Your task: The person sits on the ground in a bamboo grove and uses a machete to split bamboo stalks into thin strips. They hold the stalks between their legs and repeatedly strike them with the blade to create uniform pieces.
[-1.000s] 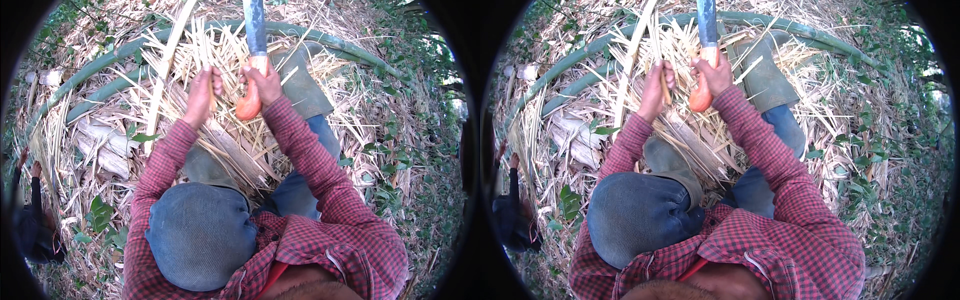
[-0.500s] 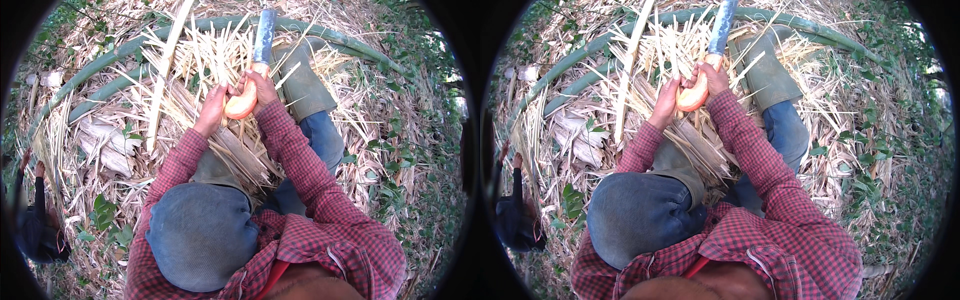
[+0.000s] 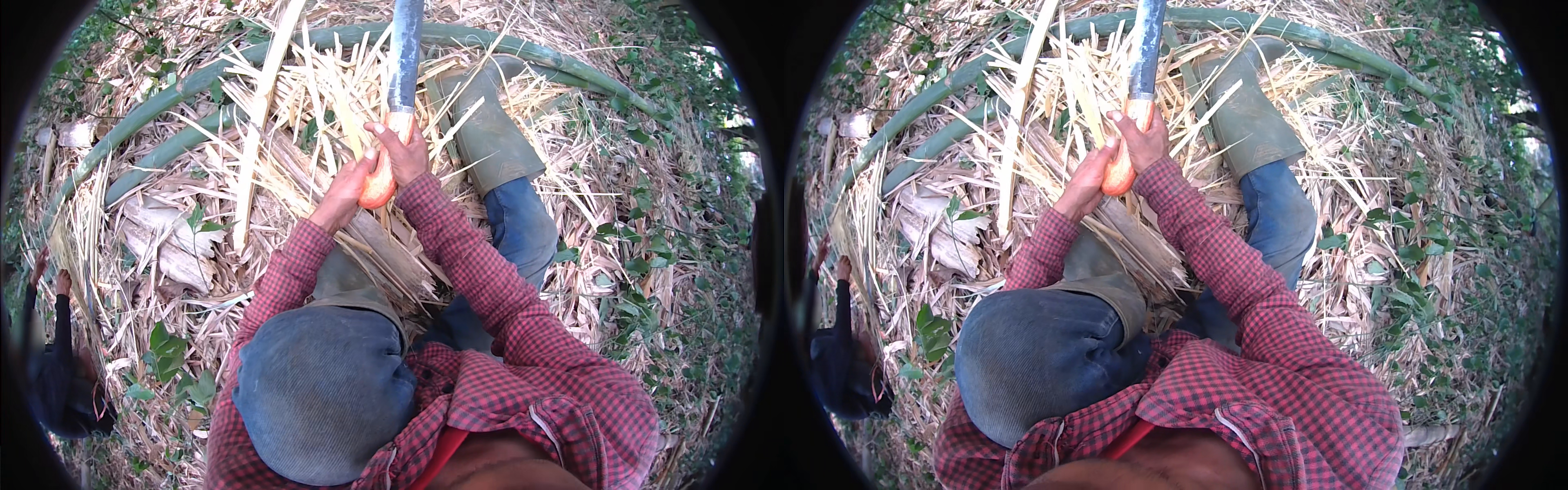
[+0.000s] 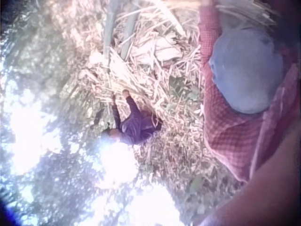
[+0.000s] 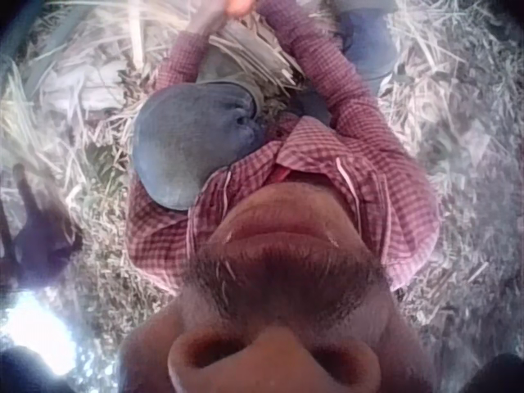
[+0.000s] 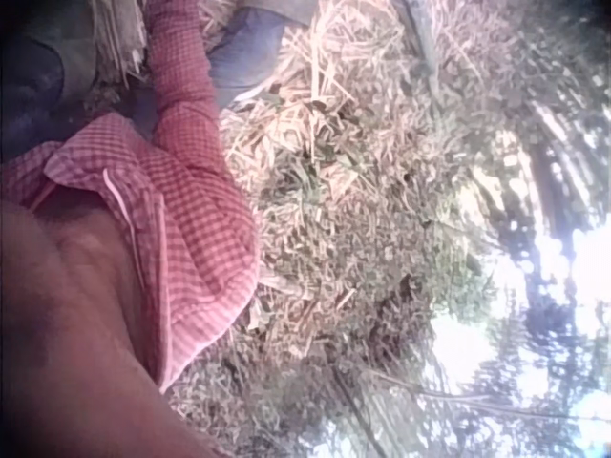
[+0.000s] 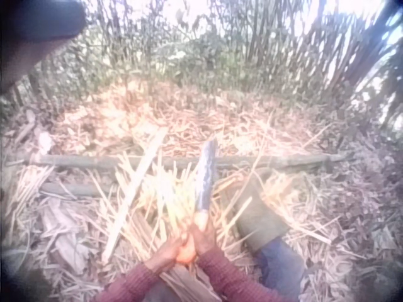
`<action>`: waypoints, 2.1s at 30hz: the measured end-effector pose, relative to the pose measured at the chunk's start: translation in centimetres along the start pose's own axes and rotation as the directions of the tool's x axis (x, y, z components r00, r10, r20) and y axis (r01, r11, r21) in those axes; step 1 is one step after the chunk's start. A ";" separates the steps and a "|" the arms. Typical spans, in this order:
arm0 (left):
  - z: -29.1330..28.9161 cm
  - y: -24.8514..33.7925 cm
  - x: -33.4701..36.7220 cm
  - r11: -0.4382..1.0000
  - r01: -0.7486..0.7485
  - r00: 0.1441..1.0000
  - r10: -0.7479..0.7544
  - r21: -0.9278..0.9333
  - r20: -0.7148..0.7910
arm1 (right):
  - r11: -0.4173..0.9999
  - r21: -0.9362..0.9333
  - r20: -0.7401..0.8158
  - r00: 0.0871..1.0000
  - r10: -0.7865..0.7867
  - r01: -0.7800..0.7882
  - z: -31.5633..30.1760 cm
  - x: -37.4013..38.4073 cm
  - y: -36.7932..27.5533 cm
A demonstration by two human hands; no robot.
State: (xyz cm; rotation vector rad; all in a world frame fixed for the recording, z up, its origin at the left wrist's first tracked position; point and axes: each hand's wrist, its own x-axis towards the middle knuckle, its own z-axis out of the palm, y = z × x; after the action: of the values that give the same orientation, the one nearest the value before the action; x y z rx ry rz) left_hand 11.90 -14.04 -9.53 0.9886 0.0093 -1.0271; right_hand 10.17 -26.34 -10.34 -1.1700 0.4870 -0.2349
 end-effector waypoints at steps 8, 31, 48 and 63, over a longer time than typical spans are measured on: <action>-2.5 -0.7 0.3 0.985 -0.006 0.999 -0.002 0.173 0.047 | 0.998 -0.044 -0.067 0.996 0.051 -0.054 -0.9 -1.5 -4.2; -1.6 5.1 0.1 0.831 0.077 0.961 0.086 0.551 -0.264 | -0.345 -0.801 0.489 0.867 0.095 0.490 -12.6 -4.1 -17.4; -6.5 5.9 -11.3 0.880 0.259 0.895 -0.063 0.398 -0.441 | -0.277 -0.955 -0.008 0.942 -0.335 -0.107 -26.4 6.1 -22.4; -2.7 4.1 -5.0 0.985 -0.168 0.907 0.171 0.041 -0.386 | -0.154 -0.764 -0.642 0.763 0.076 -0.627 -33.7 -15.7 -8.0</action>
State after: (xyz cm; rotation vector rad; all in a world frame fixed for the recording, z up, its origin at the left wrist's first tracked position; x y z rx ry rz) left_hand 13.19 -8.07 -6.11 1.1661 0.2443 -0.6592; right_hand -19.21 -50.49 -9.33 -2.4147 1.5645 0.6280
